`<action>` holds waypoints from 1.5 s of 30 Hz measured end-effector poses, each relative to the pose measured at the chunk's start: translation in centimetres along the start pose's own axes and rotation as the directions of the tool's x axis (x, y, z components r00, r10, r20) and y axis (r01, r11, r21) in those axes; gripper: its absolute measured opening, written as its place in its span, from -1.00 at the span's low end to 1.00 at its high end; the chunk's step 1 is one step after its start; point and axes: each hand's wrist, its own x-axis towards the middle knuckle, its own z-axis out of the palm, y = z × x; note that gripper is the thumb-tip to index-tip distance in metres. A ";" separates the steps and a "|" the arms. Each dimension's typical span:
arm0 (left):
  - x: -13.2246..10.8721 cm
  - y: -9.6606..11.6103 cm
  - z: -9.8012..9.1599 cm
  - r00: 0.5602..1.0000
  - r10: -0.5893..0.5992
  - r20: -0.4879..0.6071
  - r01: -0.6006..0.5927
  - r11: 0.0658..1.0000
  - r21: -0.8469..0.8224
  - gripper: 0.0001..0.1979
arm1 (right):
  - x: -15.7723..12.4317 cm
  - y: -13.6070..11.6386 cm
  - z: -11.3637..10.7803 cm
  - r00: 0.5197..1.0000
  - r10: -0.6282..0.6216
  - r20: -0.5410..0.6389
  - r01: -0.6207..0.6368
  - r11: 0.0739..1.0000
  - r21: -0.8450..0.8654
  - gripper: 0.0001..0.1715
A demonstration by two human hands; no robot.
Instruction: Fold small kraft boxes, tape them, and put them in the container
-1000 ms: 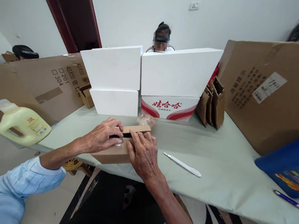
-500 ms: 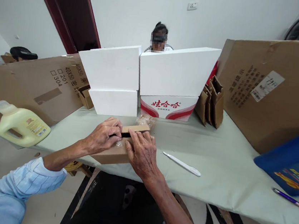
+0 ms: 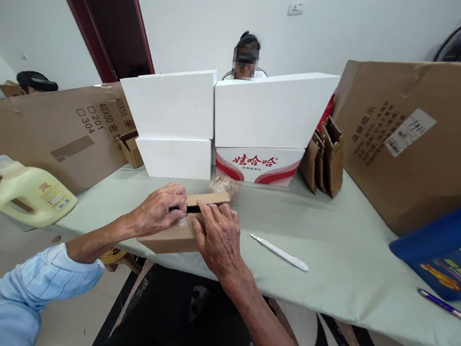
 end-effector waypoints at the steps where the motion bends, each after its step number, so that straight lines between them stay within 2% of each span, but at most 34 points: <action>1: 0.0 0.0 0.1 1.000 0.000 -0.003 0.000 1.000 0.011 -0.80 | 0.0 0.0 0.0 1.000 0.001 0.002 -0.001 1.000 0.001 -0.58; 11: -0.6 0.3 0.0 0.999 0.044 0.009 -0.044 0.995 0.094 -0.86 | 0.0 -0.1 0.0 0.999 -0.016 -0.035 0.016 1.000 0.000 -0.59; 22: -1.4 0.9 -0.5 0.998 0.055 0.017 -0.056 0.997 0.051 -0.85 | -0.1 0.1 -0.1 1.000 -0.007 -0.027 0.007 1.000 0.005 -0.58; 26: -1.6 0.7 -1.0 0.999 0.044 0.028 -0.045 0.999 0.026 -0.95 | -0.1 0.1 0.0 1.000 0.000 -0.013 0.000 0.999 0.033 -0.58; 30: -1.4 0.6 -1.2 0.998 0.067 0.018 -0.068 0.997 0.023 -0.89 | -0.1 -0.1 0.0 1.000 -0.009 -0.014 0.010 0.999 0.053 -0.59; 33: -1.1 0.8 -1.3 0.995 0.083 0.058 -0.087 0.994 0.070 -0.92 | -0.2 -0.3 0.0 1.000 -0.010 -0.011 0.011 0.999 0.052 -0.58; 40: -0.8 1.0 -1.4 0.984 0.126 0.123 -0.144 0.978 0.149 -0.82 | -0.2 -0.3 0.0 1.000 -0.005 -0.008 0.005 1.000 0.022 -0.57; 43: -0.9 0.9 -1.4 0.978 0.166 0.125 -0.178 0.979 0.095 -0.82 | -0.2 -0.2 0.0 1.000 -0.006 -0.017 0.006 1.000 0.007 -0.57; 45: -1.1 0.7 -1.7 0.978 0.181 0.106 -0.180 0.983 -0.025 -0.79 | -0.3 -0.2 -0.1 1.000 -0.007 -0.029 0.007 1.000 0.005 -0.56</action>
